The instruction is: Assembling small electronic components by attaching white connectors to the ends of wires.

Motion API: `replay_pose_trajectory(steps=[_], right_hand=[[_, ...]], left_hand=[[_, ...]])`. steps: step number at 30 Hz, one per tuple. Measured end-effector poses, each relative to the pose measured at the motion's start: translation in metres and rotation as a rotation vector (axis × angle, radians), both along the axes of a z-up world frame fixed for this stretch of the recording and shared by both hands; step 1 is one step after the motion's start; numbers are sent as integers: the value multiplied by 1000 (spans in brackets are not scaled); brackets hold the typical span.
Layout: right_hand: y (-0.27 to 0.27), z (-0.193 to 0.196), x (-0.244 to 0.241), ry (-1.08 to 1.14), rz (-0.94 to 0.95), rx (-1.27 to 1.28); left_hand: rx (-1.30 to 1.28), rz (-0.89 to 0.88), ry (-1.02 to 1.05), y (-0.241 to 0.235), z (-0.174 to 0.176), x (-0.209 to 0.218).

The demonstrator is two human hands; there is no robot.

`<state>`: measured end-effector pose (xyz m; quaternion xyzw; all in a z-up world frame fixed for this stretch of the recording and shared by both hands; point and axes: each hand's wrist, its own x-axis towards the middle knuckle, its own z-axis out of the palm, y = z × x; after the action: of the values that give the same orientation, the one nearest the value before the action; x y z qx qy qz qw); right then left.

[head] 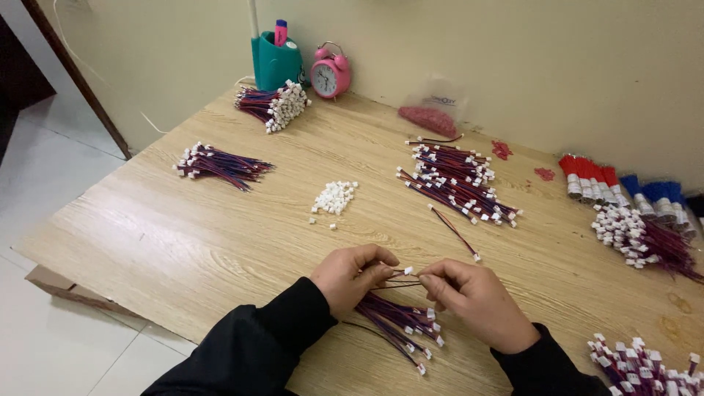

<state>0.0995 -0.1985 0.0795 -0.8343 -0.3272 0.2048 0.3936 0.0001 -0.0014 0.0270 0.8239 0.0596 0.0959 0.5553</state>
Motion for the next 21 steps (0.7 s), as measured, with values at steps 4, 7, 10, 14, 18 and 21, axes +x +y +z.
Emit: replay_pose_trajectory(steps=[4, 7, 10, 14, 18, 21], right_hand=[[0, -3, 2, 13, 19, -84], [0, 6, -2, -163, 61, -179], [-7, -6, 8, -216, 139, -273], [-2, 8, 6, -306, 100, -209], [7, 42, -13, -550, 214, 274], [15, 65, -24, -496, 297, 348]], left_hand=[[28, -17, -17, 4, -8, 4], [49, 63, 9, 1, -2, 3], [103, 197, -162, 10, -9, 9], [83, 187, -207, 10, 5, 5], [29, -52, -79, 2, 27, 3], [-108, -136, -12, -3, 41, 1]])
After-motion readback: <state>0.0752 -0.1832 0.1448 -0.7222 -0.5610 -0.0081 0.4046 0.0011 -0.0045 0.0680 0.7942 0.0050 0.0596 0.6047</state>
